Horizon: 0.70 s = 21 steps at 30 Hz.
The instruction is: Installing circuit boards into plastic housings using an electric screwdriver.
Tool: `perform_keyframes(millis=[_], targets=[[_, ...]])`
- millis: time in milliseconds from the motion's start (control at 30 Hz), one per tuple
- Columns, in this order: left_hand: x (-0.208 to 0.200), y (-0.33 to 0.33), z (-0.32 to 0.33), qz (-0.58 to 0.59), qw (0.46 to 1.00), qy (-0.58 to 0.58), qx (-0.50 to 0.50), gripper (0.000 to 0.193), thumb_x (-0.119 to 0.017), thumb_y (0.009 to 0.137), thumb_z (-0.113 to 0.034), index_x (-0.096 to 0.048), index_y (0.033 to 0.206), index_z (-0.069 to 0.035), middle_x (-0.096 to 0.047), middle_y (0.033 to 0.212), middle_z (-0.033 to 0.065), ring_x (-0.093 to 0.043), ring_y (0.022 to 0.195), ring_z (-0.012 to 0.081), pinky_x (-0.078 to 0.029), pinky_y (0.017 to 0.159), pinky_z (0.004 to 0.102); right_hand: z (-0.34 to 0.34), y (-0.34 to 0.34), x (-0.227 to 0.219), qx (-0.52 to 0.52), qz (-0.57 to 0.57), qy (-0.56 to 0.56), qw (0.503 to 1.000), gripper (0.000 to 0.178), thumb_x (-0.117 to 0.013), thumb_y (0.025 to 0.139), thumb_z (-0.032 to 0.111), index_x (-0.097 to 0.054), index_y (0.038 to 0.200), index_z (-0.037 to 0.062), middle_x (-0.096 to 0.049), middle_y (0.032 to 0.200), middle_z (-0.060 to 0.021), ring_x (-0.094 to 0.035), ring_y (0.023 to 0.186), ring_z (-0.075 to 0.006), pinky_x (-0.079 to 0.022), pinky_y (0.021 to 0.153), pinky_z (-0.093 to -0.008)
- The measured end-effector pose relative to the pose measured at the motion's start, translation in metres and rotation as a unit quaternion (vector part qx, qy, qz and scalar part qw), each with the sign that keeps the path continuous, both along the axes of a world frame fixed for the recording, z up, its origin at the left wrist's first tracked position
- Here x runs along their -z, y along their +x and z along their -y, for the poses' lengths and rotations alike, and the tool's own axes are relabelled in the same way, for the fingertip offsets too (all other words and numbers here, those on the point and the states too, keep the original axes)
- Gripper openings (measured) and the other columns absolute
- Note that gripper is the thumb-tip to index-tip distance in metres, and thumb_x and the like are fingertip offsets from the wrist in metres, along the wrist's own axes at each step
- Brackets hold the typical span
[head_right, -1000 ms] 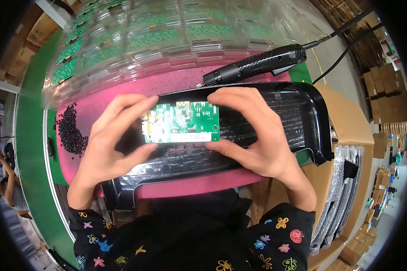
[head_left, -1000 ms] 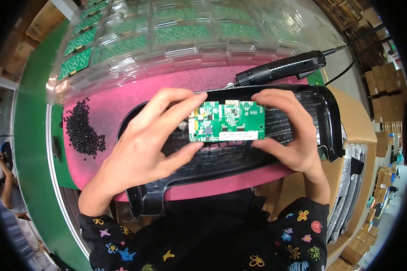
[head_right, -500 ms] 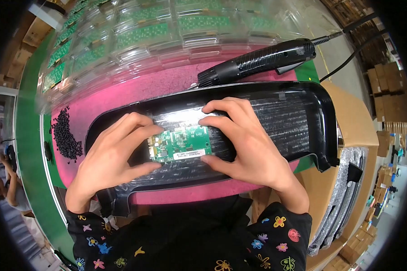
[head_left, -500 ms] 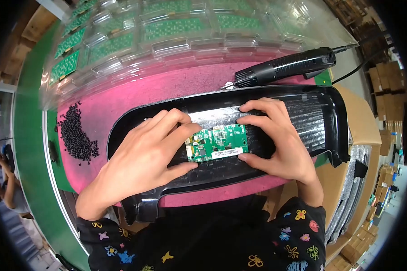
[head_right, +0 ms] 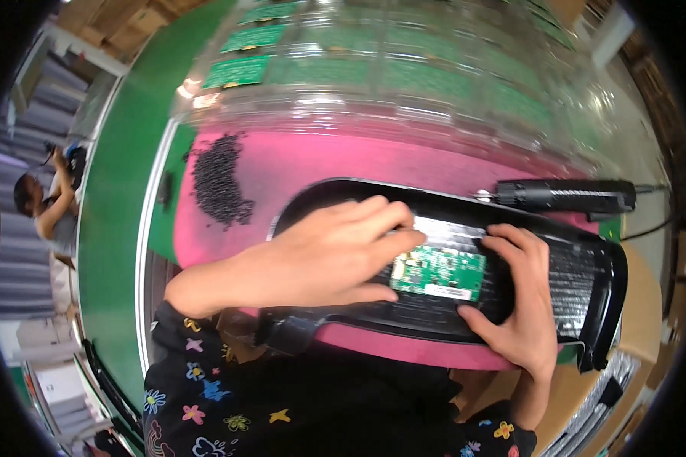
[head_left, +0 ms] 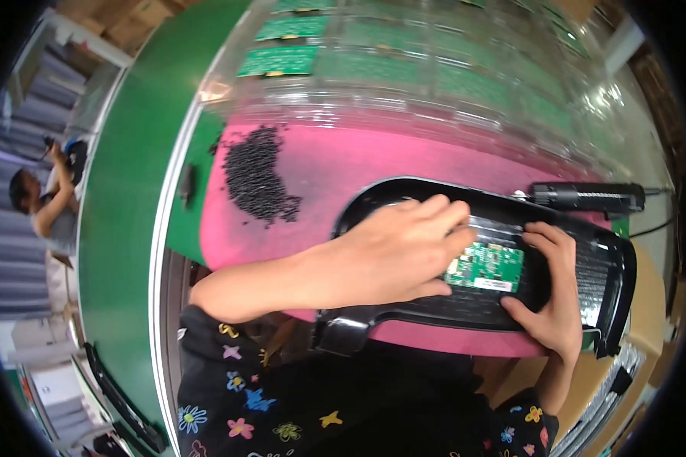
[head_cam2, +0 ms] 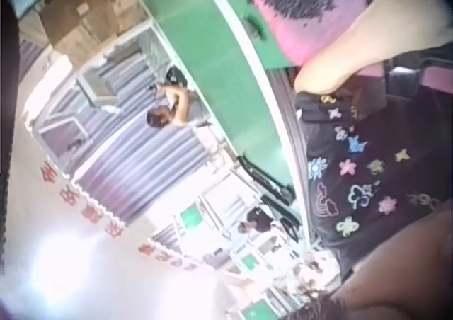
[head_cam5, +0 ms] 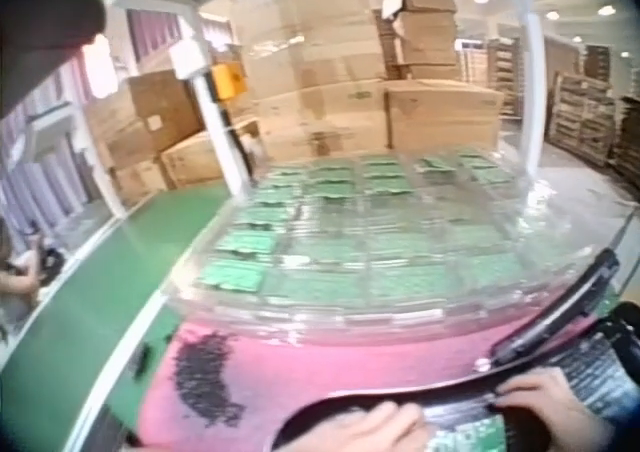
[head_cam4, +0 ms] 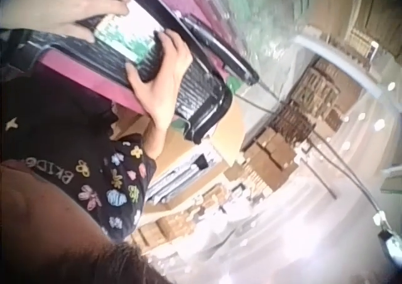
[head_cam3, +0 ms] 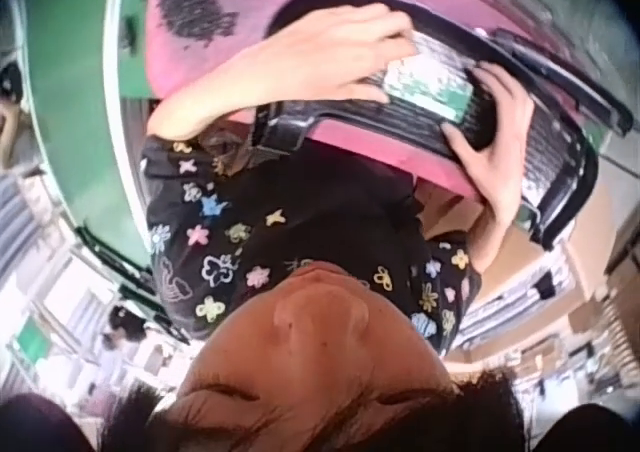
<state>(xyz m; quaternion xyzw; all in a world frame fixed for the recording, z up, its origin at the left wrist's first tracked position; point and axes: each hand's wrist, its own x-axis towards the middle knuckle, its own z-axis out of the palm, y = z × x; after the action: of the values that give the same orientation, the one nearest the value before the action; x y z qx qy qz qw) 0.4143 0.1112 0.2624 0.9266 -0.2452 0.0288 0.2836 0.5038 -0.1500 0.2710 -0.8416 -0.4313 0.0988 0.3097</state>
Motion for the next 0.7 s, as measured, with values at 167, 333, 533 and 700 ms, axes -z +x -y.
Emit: perform_keyframes(millis=[167, 333, 533, 700], targets=[[-0.019, -0.005, -0.04, 0.065, 0.995, -0.004, -0.08, 0.025, -0.071, 0.084, -0.015, -0.062, 0.101, 0.001, -0.063, 0.093, 0.0131, -0.065, 0.082, 0.0308, -0.055, 0.07, 0.039, 0.019, 0.009, 0.001, 0.143, 0.083, 0.112, 0.98, 0.062, -0.071, 0.08, 0.018, -0.048, 0.135, 0.001, -0.05, 0.135, -0.0167, -0.045, 0.127, -0.0327, -0.031, 0.11, -0.0398], [-0.044, -0.037, -0.097, 0.017, 0.964, 0.102, -0.245, 0.016, -0.068, 0.079, -0.004, -0.063, 0.093, 0.002, -0.064, 0.093, 0.0152, -0.063, 0.086, 0.0368, -0.052, 0.077, 0.0424, 0.068, 0.076, -0.023, 0.286, 0.35, -0.093, 0.887, 0.049, -0.058, 0.099, 0.022, -0.045, 0.145, 0.0128, -0.05, 0.14, -0.0115, -0.045, 0.125, -0.0224, -0.03, 0.11, -0.0392], [-0.021, -0.071, -0.106, -0.016, 0.963, 0.124, -0.239, 0.018, -0.069, 0.076, -0.004, -0.064, 0.093, 0.0, -0.063, 0.096, 0.0126, -0.061, 0.094, 0.0331, -0.052, 0.079, 0.0424, 0.081, 0.122, -0.02, 0.263, -0.01, 0.089, 0.961, 0.042, -0.058, 0.101, 0.024, -0.048, 0.14, 0.0114, -0.053, 0.125, -0.0068, -0.052, 0.109, -0.0148, -0.046, 0.093, -0.0317], [-0.017, -0.077, -0.092, -0.022, 0.948, 0.173, -0.266, 0.02, -0.068, 0.078, -0.004, -0.067, 0.098, -0.001, -0.063, 0.093, 0.0111, -0.062, 0.091, 0.0326, -0.051, 0.08, 0.0417, 0.002, 0.085, -0.027, 0.227, 0.062, 0.379, 0.895, 0.059, -0.063, 0.097, 0.007, -0.03, 0.146, 0.0048, -0.052, 0.13, -0.0153, -0.059, 0.111, -0.0176, -0.051, 0.091, -0.0294]])
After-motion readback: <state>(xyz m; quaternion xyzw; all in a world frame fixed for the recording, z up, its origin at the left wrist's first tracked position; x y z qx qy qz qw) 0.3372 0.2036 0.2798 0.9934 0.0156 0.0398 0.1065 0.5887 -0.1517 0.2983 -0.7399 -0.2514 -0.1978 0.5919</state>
